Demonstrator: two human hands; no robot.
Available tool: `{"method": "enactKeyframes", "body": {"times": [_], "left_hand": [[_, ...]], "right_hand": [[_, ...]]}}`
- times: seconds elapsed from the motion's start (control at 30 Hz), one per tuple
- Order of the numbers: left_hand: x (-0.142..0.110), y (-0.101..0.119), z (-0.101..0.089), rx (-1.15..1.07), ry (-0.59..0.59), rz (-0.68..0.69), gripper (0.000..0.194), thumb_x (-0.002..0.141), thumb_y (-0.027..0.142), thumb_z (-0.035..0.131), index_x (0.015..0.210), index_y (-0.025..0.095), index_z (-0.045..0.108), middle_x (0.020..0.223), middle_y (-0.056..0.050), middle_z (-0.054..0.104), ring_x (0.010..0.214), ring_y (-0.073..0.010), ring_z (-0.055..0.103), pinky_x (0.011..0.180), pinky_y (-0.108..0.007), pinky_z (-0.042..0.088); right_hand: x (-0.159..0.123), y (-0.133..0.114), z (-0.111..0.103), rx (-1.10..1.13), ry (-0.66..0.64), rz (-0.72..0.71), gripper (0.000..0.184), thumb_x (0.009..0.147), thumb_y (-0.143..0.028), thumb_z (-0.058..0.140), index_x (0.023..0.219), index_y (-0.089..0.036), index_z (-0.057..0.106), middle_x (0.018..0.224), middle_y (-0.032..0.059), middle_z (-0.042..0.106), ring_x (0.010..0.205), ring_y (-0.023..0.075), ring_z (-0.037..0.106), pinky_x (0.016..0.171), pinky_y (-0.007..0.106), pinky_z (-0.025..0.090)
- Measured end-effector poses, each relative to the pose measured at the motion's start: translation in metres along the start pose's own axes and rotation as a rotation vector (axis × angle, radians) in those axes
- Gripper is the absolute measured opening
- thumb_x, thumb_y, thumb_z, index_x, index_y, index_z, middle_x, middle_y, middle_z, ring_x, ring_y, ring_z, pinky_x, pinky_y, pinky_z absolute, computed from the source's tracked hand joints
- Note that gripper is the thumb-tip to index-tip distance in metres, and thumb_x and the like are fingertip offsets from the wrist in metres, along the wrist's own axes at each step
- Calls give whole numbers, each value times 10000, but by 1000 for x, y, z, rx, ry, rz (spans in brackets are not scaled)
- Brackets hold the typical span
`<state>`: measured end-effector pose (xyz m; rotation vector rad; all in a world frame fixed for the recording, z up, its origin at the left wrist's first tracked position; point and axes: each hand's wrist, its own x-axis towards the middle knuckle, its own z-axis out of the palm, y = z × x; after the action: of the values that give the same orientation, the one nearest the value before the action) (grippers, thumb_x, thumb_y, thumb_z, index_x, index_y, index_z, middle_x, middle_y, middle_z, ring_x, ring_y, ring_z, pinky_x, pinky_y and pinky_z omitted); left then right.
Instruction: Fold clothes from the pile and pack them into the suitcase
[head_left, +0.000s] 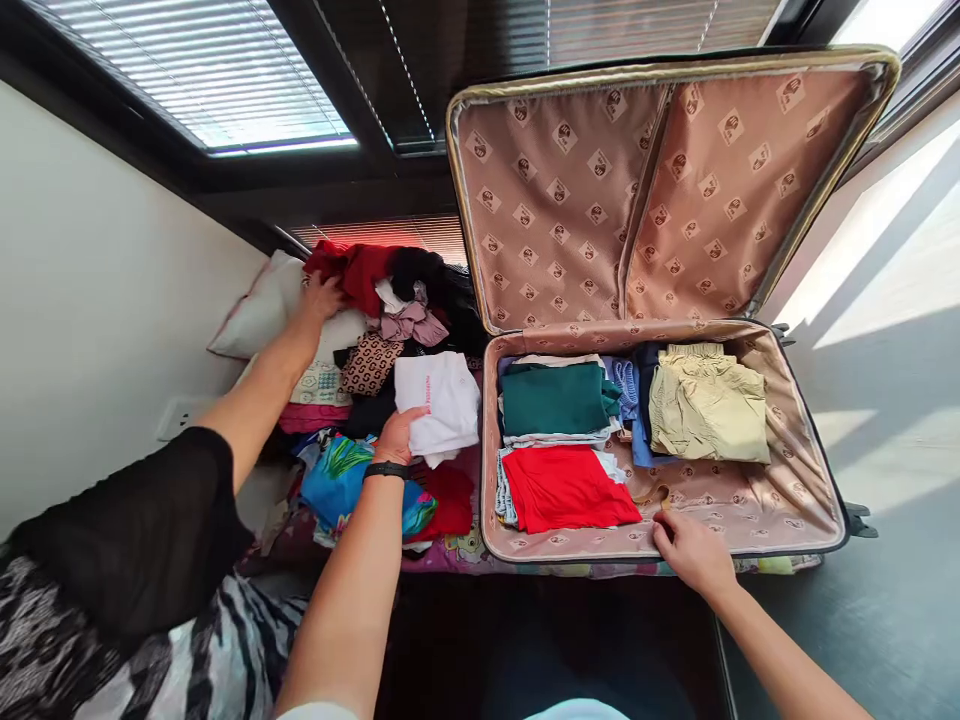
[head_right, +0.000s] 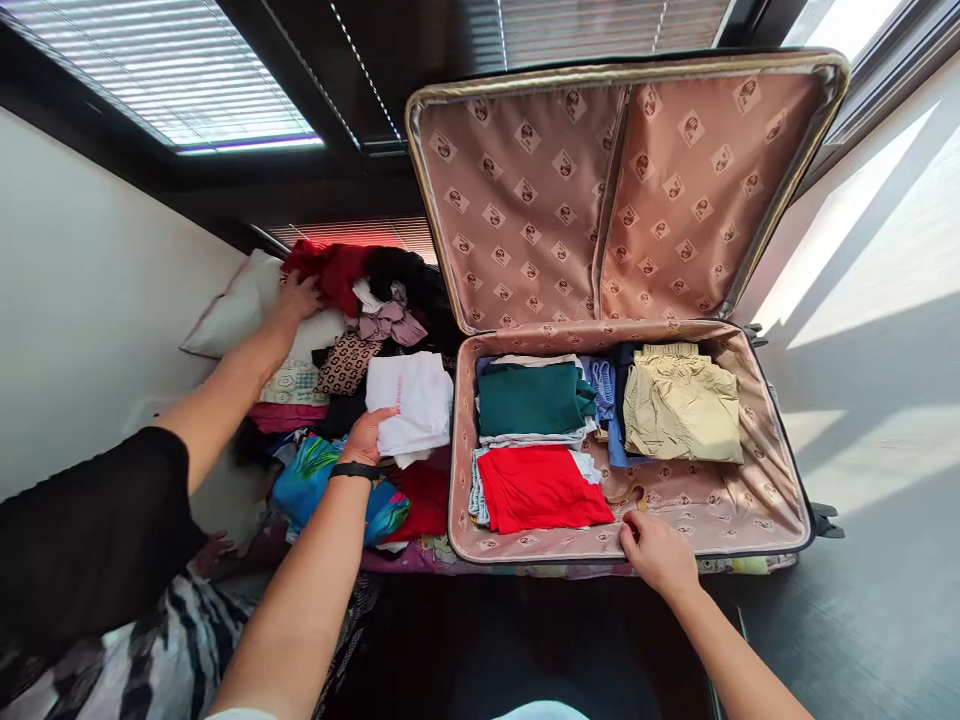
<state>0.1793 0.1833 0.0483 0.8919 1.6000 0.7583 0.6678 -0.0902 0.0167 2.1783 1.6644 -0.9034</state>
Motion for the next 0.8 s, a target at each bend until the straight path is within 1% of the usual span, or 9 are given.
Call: {"method": "enactKeyframes", "body": {"times": [0.13, 0.27, 0.33, 0.4, 0.47, 0.53, 0.63, 0.7, 0.8], "left_hand": [[-22, 31, -22, -171, 54, 39, 579, 880, 474, 782, 1353, 155, 686, 1263, -173, 761, 1181, -417, 728, 936, -654, 636], [-62, 60, -23, -508, 19, 33, 550, 742, 429, 748, 1246, 211, 732, 1149, -120, 820, 1238, -446, 728, 984, -629, 644], [-86, 69, -11, -519, -57, 5, 541, 715, 433, 738, 1212, 218, 738, 1104, -114, 829, 1261, -452, 722, 983, -592, 652], [-109, 71, 9, -468, -163, -25, 575, 697, 469, 741, 1203, 194, 737, 1052, -125, 829, 1267, -475, 716, 977, -583, 649], [-130, 68, 34, -397, -307, -71, 641, 665, 500, 771, 1211, 167, 738, 1037, -141, 828, 1250, -503, 715, 961, -593, 645], [-148, 59, 61, -338, -448, -121, 710, 626, 507, 823, 1247, 171, 740, 1090, -153, 829, 1229, -510, 718, 937, -586, 646], [-168, 45, 95, -263, -637, -194, 847, 577, 454, 919, 1358, 206, 706, 1237, -153, 809, 1219, -476, 724, 923, -529, 642], [-174, 37, 110, -205, -758, -247, 971, 556, 393, 973, 1455, 219, 650, 1326, -155, 779, 1233, -440, 722, 946, -480, 624], [-175, 35, 125, -109, -894, -298, 1091, 590, 333, 998, 1579, 240, 550, 1417, -151, 735, 1274, -384, 703, 1015, -437, 583]], "right_hand": [[3, 5, 0, 75, -32, -11, 363, 1047, -428, 451, 1177, -267, 749, 1225, 97, 810, 1081, 295, 766, 899, 394, 520], [10, -18, -15, 488, -6, -108, 448, 996, -492, 532, 1300, -206, 698, 1331, 163, 753, 1203, 311, 722, 1062, 444, 534], [11, -48, -34, 829, -42, -191, 575, 951, -633, 610, 1341, -214, 662, 1385, 175, 721, 1255, 325, 697, 1103, 470, 538], [11, -86, -61, 1213, -207, -276, 732, 884, -800, 660, 1380, -262, 628, 1461, 162, 682, 1281, 335, 690, 1093, 494, 557], [13, -119, -90, 1577, -435, -321, 900, 832, -961, 571, 1431, -289, 593, 1488, 164, 670, 1293, 358, 693, 1060, 526, 574], [19, -136, -114, 1820, -614, -366, 1065, 794, -1080, 356, 1438, -267, 598, 1478, 175, 682, 1357, 386, 659, 1084, 556, 556], [32, -125, -130, 1978, -704, -413, 1237, 694, -1156, 238, 1399, -224, 640, 1440, 182, 715, 1409, 405, 625, 1136, 557, 521], [38, -103, -124, 1976, -756, -401, 1174, 708, -1133, 372, 1379, -213, 657, 1425, 171, 731, 1406, 396, 635, 1167, 544, 501], [41, -72, -102, 1870, -876, -283, 957, 758, -972, 668, 1317, -195, 690, 1333, 153, 782, 1348, 363, 690, 1195, 512, 483]]}}
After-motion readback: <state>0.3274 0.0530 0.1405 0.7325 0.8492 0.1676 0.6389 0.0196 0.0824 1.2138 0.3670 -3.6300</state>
